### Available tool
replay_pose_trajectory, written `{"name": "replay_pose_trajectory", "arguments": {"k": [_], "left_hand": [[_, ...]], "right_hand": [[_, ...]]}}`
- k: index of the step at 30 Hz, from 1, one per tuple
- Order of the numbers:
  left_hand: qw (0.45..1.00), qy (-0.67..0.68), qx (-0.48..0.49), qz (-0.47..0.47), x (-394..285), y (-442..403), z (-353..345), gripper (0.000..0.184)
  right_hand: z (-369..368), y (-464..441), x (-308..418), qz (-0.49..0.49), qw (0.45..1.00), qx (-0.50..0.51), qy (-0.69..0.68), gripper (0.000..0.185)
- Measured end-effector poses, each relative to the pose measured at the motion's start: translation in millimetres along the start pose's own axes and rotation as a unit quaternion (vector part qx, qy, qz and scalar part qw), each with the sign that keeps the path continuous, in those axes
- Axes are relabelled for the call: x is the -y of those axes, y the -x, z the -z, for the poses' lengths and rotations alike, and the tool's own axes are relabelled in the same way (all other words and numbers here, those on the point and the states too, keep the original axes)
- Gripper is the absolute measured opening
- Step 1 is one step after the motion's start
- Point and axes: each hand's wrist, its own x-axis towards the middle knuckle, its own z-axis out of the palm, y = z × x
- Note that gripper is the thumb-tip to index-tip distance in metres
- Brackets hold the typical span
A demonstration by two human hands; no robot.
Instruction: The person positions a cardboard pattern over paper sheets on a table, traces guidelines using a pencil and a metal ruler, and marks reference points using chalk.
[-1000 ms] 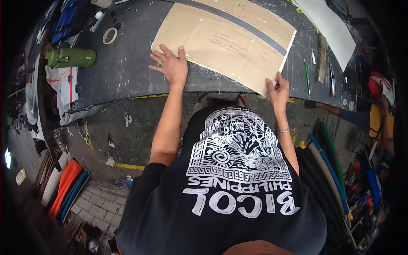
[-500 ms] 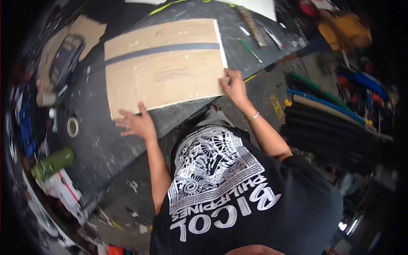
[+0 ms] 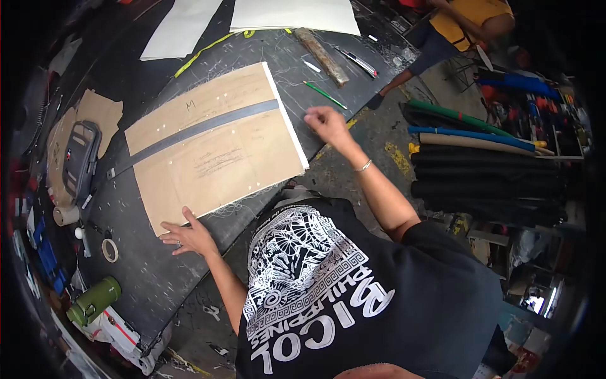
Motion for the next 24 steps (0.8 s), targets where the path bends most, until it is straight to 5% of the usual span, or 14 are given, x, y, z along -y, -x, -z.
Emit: {"name": "replay_pose_trajectory", "arguments": {"k": [5,8,14,16,18,24], "left_hand": [[0.992,-0.107,-0.062,-0.019,32,-14,-23,0.088],[0.994,0.044,-0.102,-0.008,25,-10,-11,0.084],[0.982,0.107,-0.143,-0.066,-6,22,19,0.075],[0.971,0.138,-0.133,-0.145,-10,33,23,0.057],[0.982,0.113,-0.111,-0.101,-39,57,37,0.051],[0.973,0.151,-0.047,-0.165,-72,87,60,0.030]], "right_hand": [[34,-68,-9,-0.007,0.998,-0.058,0.036,0.032],[43,-107,-18,0.024,0.994,-0.058,0.093,0.028],[42,-160,-34,0.155,0.966,-0.067,0.195,0.024],[46,-171,-29,0.099,0.947,0.051,0.300,0.026],[40,-180,-36,0.126,0.931,0.054,0.338,0.023],[25,-193,-50,0.135,0.930,0.042,0.340,0.026]]}}
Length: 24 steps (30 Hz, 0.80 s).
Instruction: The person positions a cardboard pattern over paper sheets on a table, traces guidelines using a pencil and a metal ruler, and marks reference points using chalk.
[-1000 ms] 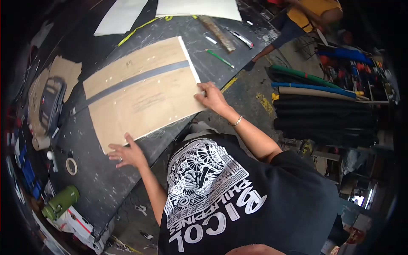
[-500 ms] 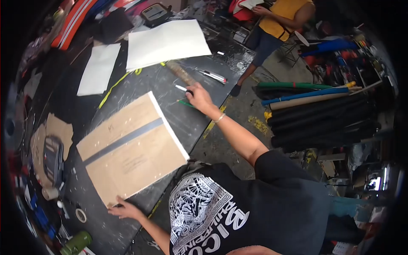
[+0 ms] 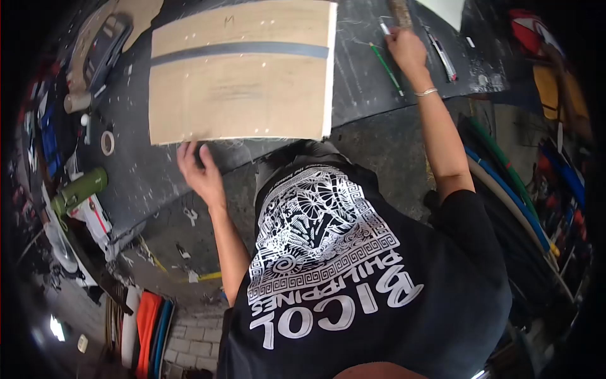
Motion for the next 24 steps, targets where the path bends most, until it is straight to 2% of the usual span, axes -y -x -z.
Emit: {"name": "replay_pose_trajectory", "arguments": {"k": [1,3,6,7,9,11,15,19,24], "left_hand": [[0.999,0.011,0.044,0.021,-4,-1,1,0.027],[0.989,0.033,0.141,-0.017,-26,-8,4,0.025],[0.955,-0.007,0.264,-0.133,-57,-24,-3,0.027],[0.950,-0.024,0.261,-0.167,-50,-25,-7,0.028],[0.940,-0.050,0.285,-0.179,-38,-27,-11,0.031],[0.925,-0.086,0.318,-0.189,-33,-27,-5,0.036],[0.891,-0.133,0.374,-0.219,-26,-22,3,0.047],[0.869,-0.151,0.384,-0.272,-18,-22,5,0.055],[0.859,-0.158,0.392,-0.290,-13,-19,0,0.059]], "right_hand": [[-4,1,-3,-0.008,0.998,-0.025,-0.051,0.028],[7,11,6,0.009,0.991,-0.020,-0.133,0.029],[6,52,36,0.021,0.931,0.015,-0.363,0.026],[8,70,51,0.027,0.893,0.034,-0.448,0.026],[34,119,111,0.067,0.911,0.076,-0.399,0.029],[31,165,165,0.054,0.847,0.071,-0.525,0.021],[23,219,226,-0.011,0.846,0.208,-0.490,0.022],[25,236,257,-0.033,0.865,0.213,-0.454,0.023],[21,237,266,0.056,0.921,0.144,-0.359,0.021]]}}
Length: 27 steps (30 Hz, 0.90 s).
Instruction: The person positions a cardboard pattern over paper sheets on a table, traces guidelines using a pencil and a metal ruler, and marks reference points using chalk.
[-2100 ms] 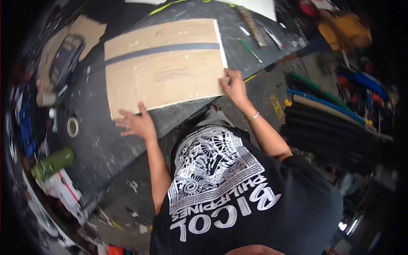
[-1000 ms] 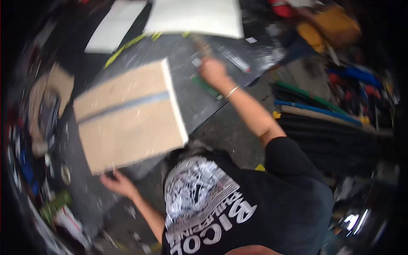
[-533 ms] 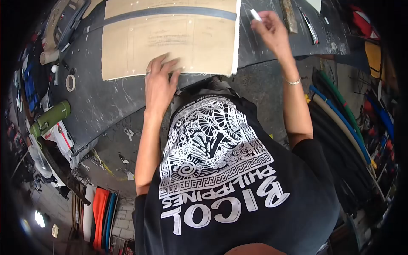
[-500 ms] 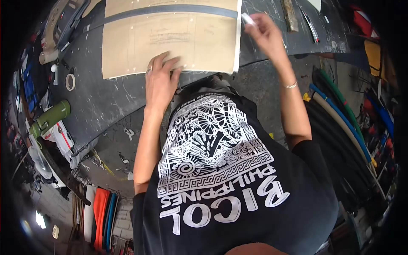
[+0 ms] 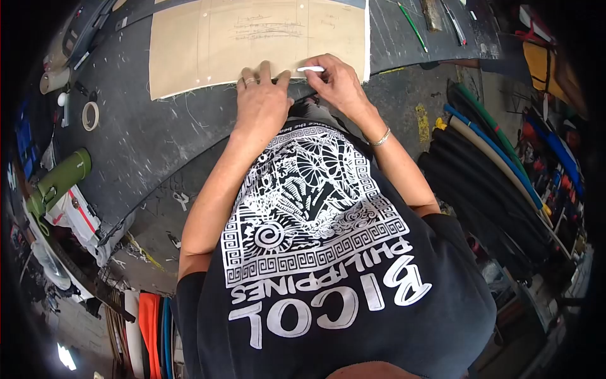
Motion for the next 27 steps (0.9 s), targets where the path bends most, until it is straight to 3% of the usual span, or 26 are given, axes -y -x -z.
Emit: {"name": "replay_pose_trajectory", "arguments": {"k": [19,27], "left_hand": [[1.000,-0.006,-0.003,0.011,-4,0,-3,0.061],[1.000,-0.006,0.015,0.015,-4,-1,-2,0.061]], "right_hand": [[-13,-7,-4,0.067,0.994,-0.018,0.079,0.018],[4,-8,-5,-0.009,1.000,-0.019,0.023,0.017]]}}
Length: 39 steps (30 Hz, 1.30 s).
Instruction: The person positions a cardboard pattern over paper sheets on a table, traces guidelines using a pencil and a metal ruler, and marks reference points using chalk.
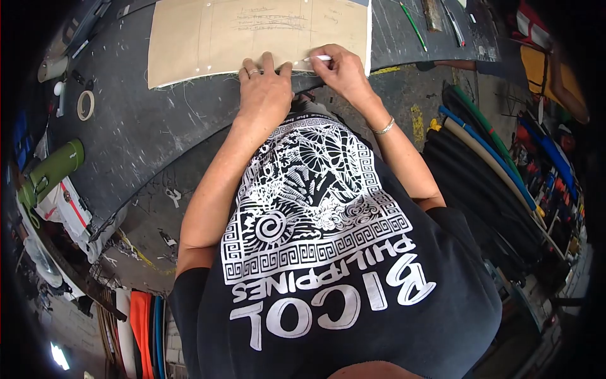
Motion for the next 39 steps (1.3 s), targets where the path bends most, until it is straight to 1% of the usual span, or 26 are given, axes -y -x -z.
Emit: {"name": "replay_pose_trajectory", "arguments": {"k": [5,8,11,17,23,26,27,30,31,33,34,35,36,39], "left_hand": [[1.000,-0.009,-0.002,-0.001,-2,0,-1,0.061],[1.000,-0.004,0.002,-0.005,0,-1,-1,0.061],[1.000,-0.001,-0.003,-0.004,-1,-1,-1,0.062],[1.000,-0.006,-0.008,-0.004,-1,0,-2,0.062],[1.000,-0.019,-0.006,-0.004,-2,-2,4,0.059],[0.999,0.018,0.043,0.003,1,-9,16,0.057],[0.999,0.004,0.040,-0.001,3,-13,18,0.057],[0.998,0.016,0.053,0.016,9,-30,24,0.060],[0.998,0.022,0.057,0.028,11,-39,27,0.060],[0.996,0.034,0.067,0.052,15,-59,29,0.061],[0.997,0.022,0.047,0.049,18,-70,30,0.061],[0.999,0.011,0.026,0.046,20,-82,30,0.061],[0.999,0.001,0.008,0.044,24,-93,28,0.061],[0.997,-0.032,0.015,0.062,25,-116,26,0.067]], "right_hand": [[9,2,-6,-0.018,1.000,0.002,0.011,0.016],[7,4,-8,0.001,1.000,0.006,0.004,0.016],[2,4,-15,0.038,0.999,-0.009,0.005,0.018],[-2,4,-16,0.048,0.999,-0.009,0.011,0.017],[4,-1,-6,0.040,0.998,0.019,0.039,0.019],[21,-16,3,-0.106,0.990,0.089,0.020,0.018],[20,-21,-8,-0.088,0.994,0.059,0.014,0.019],[13,-53,-43,0.004,0.987,-0.017,-0.163,0.025],[18,-69,-46,-0.010,0.990,-0.010,-0.141,0.031],[25,-93,-42,-0.002,0.995,-0.031,-0.092,0.029],[30,-103,-35,0.001,0.997,-0.041,-0.069,0.028],[33,-113,-26,-0.026,0.998,-0.037,-0.048,0.028],[29,-123,-28,-0.023,0.998,-0.043,-0.034,0.029],[19,-143,-35,-0.028,0.998,-0.052,0.003,0.031]]}}
